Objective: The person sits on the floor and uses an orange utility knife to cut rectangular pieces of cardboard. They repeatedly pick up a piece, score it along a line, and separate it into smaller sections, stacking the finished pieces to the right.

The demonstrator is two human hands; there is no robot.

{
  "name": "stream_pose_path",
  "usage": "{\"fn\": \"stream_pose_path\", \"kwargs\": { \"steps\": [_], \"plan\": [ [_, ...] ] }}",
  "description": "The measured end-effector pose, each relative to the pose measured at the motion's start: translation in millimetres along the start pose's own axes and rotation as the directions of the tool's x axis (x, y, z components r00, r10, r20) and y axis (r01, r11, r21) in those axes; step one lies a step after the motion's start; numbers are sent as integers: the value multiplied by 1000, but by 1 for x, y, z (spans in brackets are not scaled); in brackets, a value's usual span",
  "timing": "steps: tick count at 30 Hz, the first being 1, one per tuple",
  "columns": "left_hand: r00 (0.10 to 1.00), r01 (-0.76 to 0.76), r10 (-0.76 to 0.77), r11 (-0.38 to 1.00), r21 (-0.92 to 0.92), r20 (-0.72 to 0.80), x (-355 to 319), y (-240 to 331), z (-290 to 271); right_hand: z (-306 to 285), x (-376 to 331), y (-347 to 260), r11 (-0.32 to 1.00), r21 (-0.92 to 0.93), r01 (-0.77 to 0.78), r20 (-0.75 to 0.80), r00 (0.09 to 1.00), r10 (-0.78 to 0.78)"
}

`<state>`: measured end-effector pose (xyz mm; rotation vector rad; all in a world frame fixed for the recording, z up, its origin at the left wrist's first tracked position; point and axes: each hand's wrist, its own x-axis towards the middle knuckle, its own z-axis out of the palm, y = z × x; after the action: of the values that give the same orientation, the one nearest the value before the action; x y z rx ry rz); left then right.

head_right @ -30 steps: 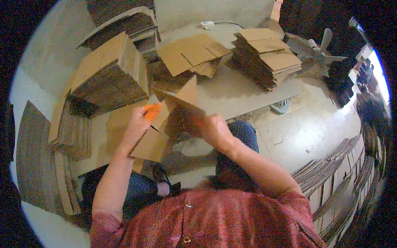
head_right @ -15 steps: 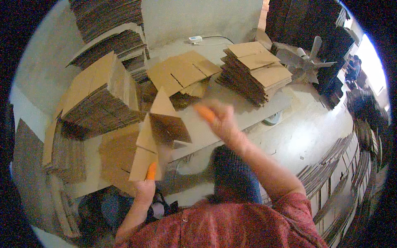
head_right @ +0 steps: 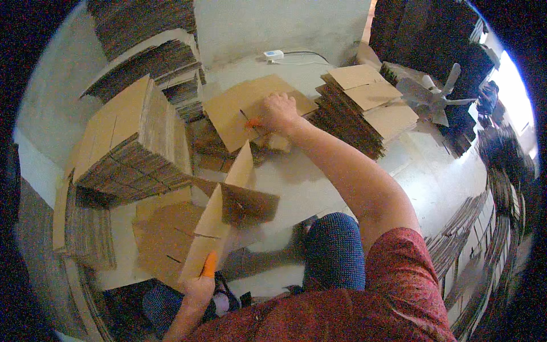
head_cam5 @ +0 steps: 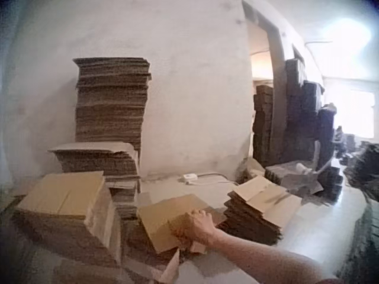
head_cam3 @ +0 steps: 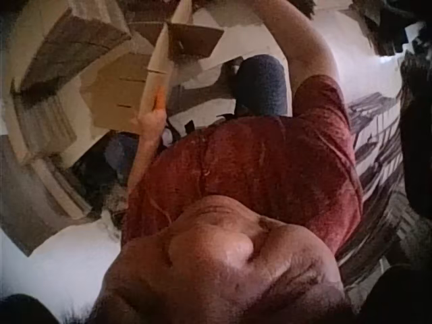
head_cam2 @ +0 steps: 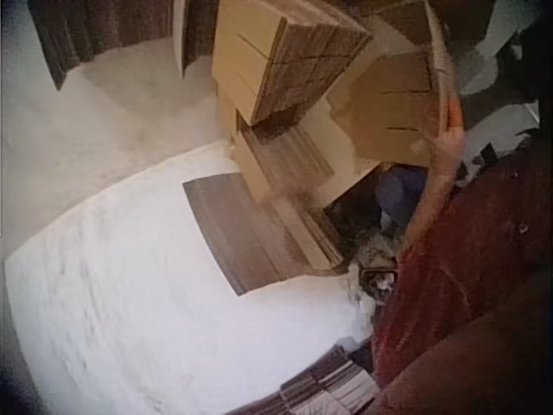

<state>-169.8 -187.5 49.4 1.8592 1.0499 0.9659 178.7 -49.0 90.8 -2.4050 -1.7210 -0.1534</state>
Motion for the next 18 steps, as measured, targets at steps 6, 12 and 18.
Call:
{"fn": "stream_pose_path", "kwargs": {
  "steps": [6, 12, 18],
  "plan": [
    [997, 74, -74, 997, 24, -22, -6, -2, 1, -14, 22, 10, 878, 455, -152, 64, 988, 138],
    [1000, -12, 12, 996, -93, -3, 0, -1, 1, -71, -31, 13, 177, 980, 96, -167, 878, 448],
    [995, -81, 72, 987, -140, -66, 4, 3, 5, -123, -169, -34, 576, 732, 365, -576, 782, 237]
  ]
}}
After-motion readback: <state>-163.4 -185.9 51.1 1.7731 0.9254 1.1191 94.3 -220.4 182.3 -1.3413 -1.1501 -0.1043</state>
